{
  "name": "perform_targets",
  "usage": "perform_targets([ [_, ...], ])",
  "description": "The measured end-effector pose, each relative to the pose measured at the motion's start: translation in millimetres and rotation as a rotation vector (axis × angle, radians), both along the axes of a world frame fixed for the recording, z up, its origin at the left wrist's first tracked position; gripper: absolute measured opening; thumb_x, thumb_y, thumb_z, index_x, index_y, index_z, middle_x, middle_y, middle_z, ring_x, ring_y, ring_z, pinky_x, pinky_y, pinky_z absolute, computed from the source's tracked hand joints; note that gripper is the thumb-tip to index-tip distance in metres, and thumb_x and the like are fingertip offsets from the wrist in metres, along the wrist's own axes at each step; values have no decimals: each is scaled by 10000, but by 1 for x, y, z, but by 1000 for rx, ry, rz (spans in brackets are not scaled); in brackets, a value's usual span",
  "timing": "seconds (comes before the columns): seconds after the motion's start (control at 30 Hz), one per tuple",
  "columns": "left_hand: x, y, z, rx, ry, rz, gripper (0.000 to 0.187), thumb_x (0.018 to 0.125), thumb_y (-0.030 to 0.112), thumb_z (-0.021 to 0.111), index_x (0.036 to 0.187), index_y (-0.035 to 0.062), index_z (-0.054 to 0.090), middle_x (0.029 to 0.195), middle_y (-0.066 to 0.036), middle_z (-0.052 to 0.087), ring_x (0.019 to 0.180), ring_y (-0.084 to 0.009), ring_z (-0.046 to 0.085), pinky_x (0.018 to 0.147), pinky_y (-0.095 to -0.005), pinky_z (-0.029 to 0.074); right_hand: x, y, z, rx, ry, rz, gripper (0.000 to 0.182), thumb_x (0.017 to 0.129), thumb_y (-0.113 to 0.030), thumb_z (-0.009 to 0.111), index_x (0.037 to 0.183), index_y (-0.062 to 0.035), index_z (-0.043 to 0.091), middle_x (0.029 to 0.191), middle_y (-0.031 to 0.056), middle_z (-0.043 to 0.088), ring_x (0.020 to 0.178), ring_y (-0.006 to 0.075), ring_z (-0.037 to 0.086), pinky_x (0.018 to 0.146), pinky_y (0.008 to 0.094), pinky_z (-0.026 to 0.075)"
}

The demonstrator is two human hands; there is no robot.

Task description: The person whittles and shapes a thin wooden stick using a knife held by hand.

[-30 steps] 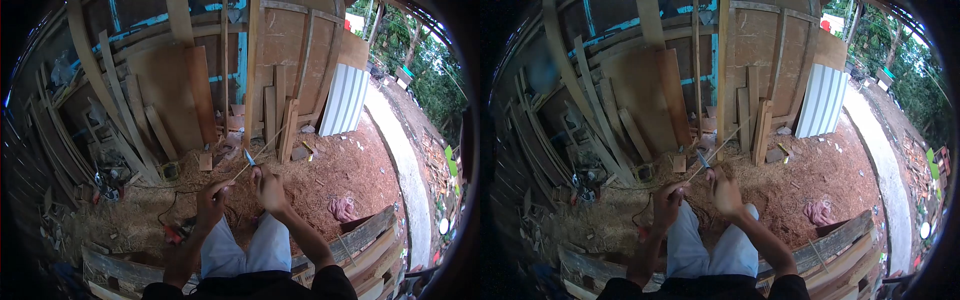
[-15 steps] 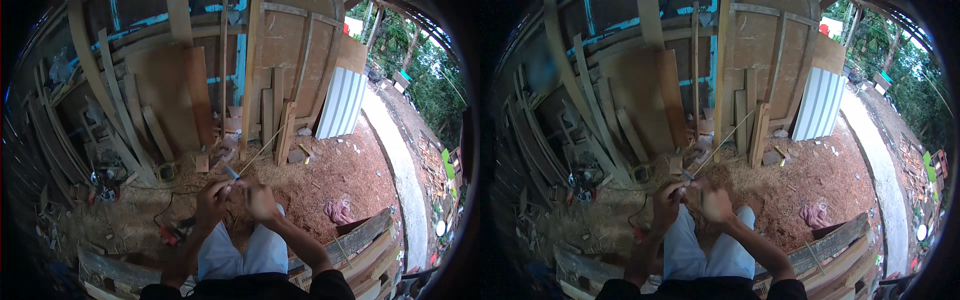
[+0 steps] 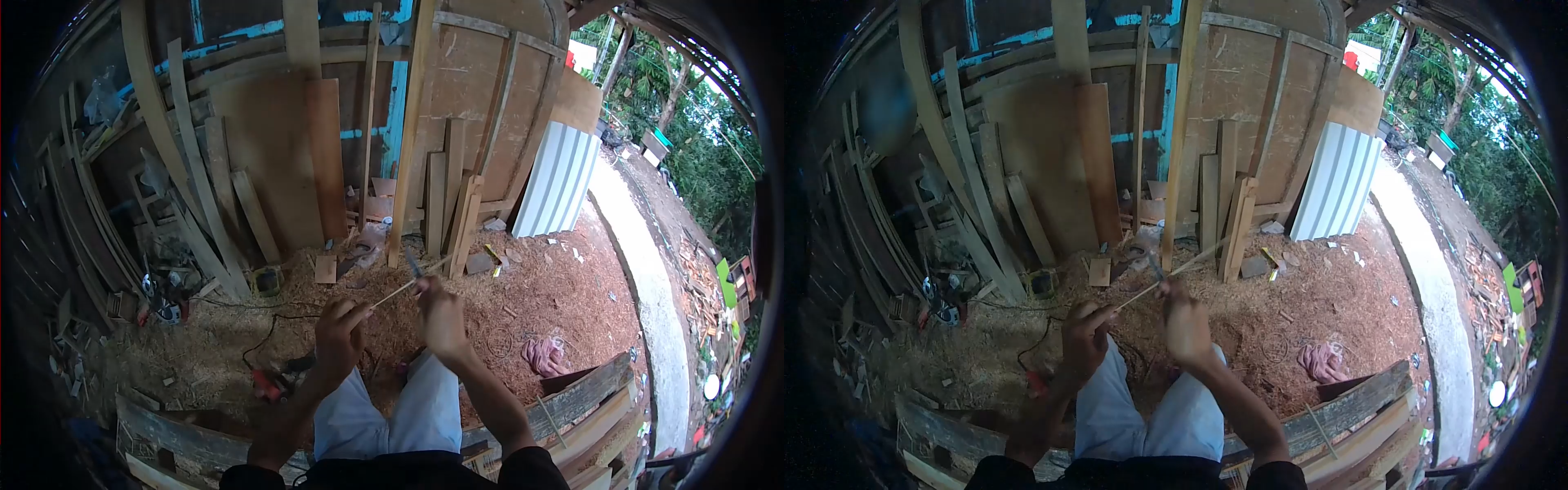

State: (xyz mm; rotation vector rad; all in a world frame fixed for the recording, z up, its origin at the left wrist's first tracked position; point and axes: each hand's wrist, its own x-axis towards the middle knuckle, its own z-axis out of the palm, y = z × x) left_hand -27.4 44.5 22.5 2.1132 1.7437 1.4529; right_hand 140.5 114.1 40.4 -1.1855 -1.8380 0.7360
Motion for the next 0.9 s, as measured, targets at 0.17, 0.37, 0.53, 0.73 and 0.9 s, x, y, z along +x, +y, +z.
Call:
perform_targets([
  [0.17,6,0,2,27,-17,-8,298,686,-71,526,961,-12,623,764,-127,510,736,-302,503,627,-392,424,-7,-7,2,-48,-65,-17,166,898,-76,357,895,6,502,614,179,545,531,324,575,508,396,441],
  [0.37,8,5,0,53,-16,2,301,676,-65,531,953,-7,633,749,-112,530,721,-288,498,612,-380,422,-10,-2,10,44,-160,-39,193,903,-137,400,901,8,526,732,239,571,682,389,589,592,426,442],
  [0.53,5,12,-4,88,-56,4,203,741,-19,556,916,7,656,701,-126,516,661,-284,495,588,-363,401,-11,1,-11,294,-225,182,167,772,-10,512,937,17,523,719,184,584,581,377,592,530,415,474],
  [0.73,4,11,-6,39,-75,31,179,765,15,577,923,21,662,712,-125,524,671,-272,505,584,-361,399,-16,2,-25,208,-185,143,133,808,-45,516,926,16,512,657,194,576,602,364,605,519,428,476],
  [0.9,6,13,-10,72,-45,27,188,774,18,589,944,36,668,715,-119,532,657,-264,516,574,-336,395,-24,-6,-24,-18,-289,91,121,837,-71,505,929,3,531,665,201,579,604,358,606,537,437,467],
])
